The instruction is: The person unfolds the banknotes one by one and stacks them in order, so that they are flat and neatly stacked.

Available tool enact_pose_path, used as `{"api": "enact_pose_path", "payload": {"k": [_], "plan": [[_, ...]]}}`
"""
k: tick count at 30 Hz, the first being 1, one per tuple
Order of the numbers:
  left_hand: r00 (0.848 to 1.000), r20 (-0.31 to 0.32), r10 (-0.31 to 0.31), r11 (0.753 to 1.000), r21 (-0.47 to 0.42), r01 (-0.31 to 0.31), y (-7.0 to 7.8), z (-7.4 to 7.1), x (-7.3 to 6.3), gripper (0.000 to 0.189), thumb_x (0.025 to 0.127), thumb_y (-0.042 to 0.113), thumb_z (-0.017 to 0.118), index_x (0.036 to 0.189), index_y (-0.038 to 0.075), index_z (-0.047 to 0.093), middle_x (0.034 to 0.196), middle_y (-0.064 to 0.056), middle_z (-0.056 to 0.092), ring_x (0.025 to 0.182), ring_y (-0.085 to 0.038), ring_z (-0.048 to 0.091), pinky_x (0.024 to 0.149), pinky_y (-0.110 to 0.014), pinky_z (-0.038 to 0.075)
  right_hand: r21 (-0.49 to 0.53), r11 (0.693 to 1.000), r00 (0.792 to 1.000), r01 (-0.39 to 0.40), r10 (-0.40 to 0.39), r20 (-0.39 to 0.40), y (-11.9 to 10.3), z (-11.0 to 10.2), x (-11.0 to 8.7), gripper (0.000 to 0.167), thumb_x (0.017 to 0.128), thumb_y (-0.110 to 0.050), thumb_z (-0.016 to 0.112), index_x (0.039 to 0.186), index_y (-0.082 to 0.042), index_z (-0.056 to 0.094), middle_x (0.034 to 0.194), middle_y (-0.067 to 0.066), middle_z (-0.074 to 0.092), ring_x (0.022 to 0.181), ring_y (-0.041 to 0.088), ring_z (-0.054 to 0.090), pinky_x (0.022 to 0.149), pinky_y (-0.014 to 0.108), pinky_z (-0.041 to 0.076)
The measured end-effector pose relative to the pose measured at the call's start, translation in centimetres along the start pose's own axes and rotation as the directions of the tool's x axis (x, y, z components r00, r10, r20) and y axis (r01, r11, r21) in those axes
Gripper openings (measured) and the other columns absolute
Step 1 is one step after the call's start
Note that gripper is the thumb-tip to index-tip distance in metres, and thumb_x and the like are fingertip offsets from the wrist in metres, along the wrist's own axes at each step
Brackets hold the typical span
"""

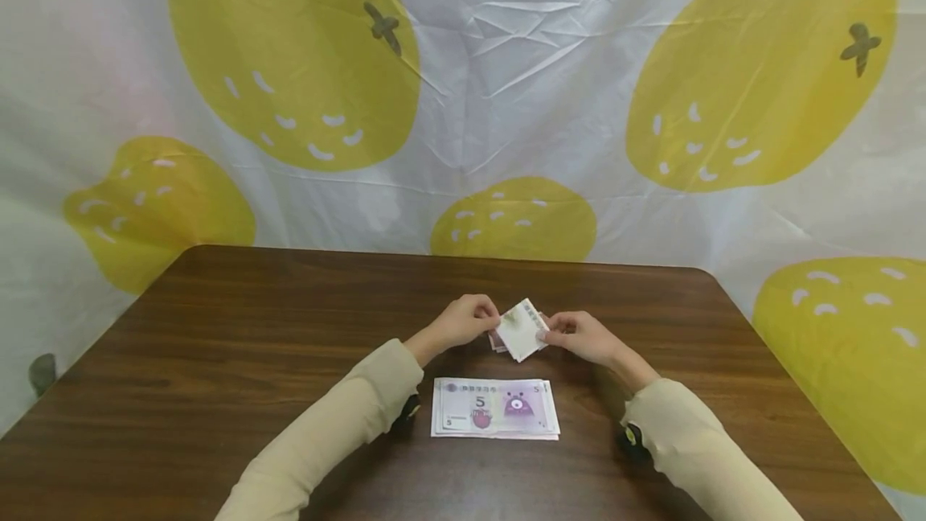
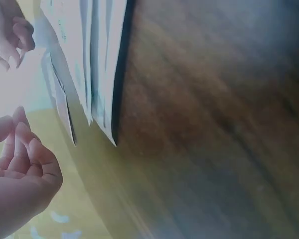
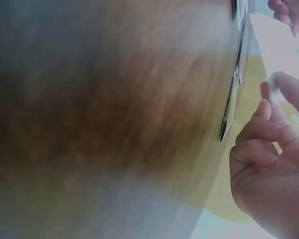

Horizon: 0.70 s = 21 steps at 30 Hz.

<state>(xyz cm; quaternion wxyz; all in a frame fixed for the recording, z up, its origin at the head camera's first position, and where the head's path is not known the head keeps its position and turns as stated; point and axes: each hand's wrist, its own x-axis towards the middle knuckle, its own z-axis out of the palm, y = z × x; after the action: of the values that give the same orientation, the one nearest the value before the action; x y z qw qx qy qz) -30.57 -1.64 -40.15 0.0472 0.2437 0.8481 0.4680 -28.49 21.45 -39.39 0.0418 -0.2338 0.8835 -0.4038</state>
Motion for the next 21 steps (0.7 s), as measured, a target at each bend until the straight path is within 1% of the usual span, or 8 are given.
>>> {"api": "enact_pose_path", "payload": {"k": [2,5,6,9,13,16,19,21], "plan": [[1.0,0.006,-0.008,0.998,-0.068,0.009,-0.4,0.0,0.0,0.009,0.083,0.014,0.06,0.078,0.006,0.058,0.065,-0.002,0.06,0.06,-0.013,0.056,0.054,-0.026,0.042,0.053,0.998,1.0,-0.028,0.028,0.004,0.0,0.0,0.0,0.015,0.083,-0.011,0.059,0.084,0.005,0.062,0.071,0.005,0.056,0.066,0.013,0.045,0.057,0.025,0.036],[1.0,0.004,-0.02,0.987,-0.158,0.021,-0.5,0.0,-0.3,0.01,0.084,0.01,0.058,0.081,0.001,0.057,0.067,-0.008,0.061,0.062,-0.019,0.057,0.054,-0.026,0.043,0.16,0.985,0.997,-0.072,0.071,0.015,-0.2,0.0,-0.1,0.017,0.085,-0.008,0.056,0.087,0.009,0.06,0.065,0.005,0.052,0.057,0.011,0.041,0.051,0.023,0.033],[0.998,0.008,-0.064,0.981,-0.182,0.064,0.6,-0.3,-0.9,0.008,0.083,0.005,0.058,0.083,-0.003,0.056,0.069,-0.013,0.061,0.064,-0.023,0.058,0.055,-0.028,0.044,0.197,0.976,0.996,-0.089,0.087,0.019,-0.3,0.0,-0.1,0.018,0.086,-0.008,0.056,0.088,0.01,0.059,0.06,0.005,0.049,0.053,0.01,0.039,0.047,0.022,0.032],[0.996,0.012,-0.087,0.965,-0.248,0.088,1.7,-0.7,-1.7,0.009,0.084,0.001,0.055,0.086,-0.007,0.054,0.074,-0.02,0.06,0.066,-0.028,0.055,0.056,-0.029,0.042,0.276,0.954,0.993,-0.121,0.118,0.027,-0.8,-0.1,-0.3,0.021,0.087,-0.01,0.054,0.09,0.011,0.057,0.052,0.0,0.039,0.044,0.007,0.032,0.042,0.021,0.027],[0.99,0.038,-0.136,0.942,-0.305,0.141,3.5,-1.5,-2.9,0.009,0.086,0.0,0.052,0.088,-0.008,0.053,0.08,-0.023,0.06,0.066,-0.024,0.053,0.059,-0.03,0.041,0.33,0.934,0.99,-0.138,0.138,0.024,-1.3,-0.1,-0.5,0.027,0.088,-0.013,0.054,0.091,0.013,0.053,0.048,-0.004,0.034,0.041,0.005,0.029,0.04,0.02,0.024],[0.988,0.052,-0.146,0.936,-0.317,0.155,2.6,-1.3,-2.6,0.009,0.086,0.002,0.053,0.088,-0.006,0.053,0.08,-0.02,0.062,0.061,-0.016,0.05,0.057,-0.027,0.039,0.338,0.93,0.989,-0.146,0.149,0.016,-2.6,-0.2,-0.9,0.027,0.088,-0.011,0.052,0.091,0.016,0.051,0.048,-0.003,0.033,0.041,0.005,0.029,0.041,0.02,0.024],[0.989,0.065,-0.136,0.938,-0.311,0.15,1.2,-1.1,-2.2,0.009,0.085,0.005,0.055,0.087,-0.004,0.055,0.078,-0.017,0.062,0.056,-0.012,0.046,0.053,-0.024,0.037,0.337,0.93,0.988,-0.149,0.154,0.012,-2.9,-0.2,-1.0,0.024,0.088,-0.008,0.051,0.09,0.016,0.051,0.049,-0.002,0.034,0.041,0.006,0.029,0.041,0.02,0.024],[0.989,0.072,-0.133,0.943,-0.297,0.148,0.9,-1.1,-2.1,0.01,0.085,0.007,0.057,0.087,-0.003,0.057,0.076,-0.016,0.061,0.055,-0.011,0.044,0.051,-0.024,0.036,0.328,0.934,0.989,-0.144,0.149,0.011,-2.7,-0.1,-1.0,0.024,0.088,-0.01,0.052,0.09,0.013,0.054,0.049,-0.002,0.034,0.041,0.006,0.029,0.041,0.02,0.024]]}}
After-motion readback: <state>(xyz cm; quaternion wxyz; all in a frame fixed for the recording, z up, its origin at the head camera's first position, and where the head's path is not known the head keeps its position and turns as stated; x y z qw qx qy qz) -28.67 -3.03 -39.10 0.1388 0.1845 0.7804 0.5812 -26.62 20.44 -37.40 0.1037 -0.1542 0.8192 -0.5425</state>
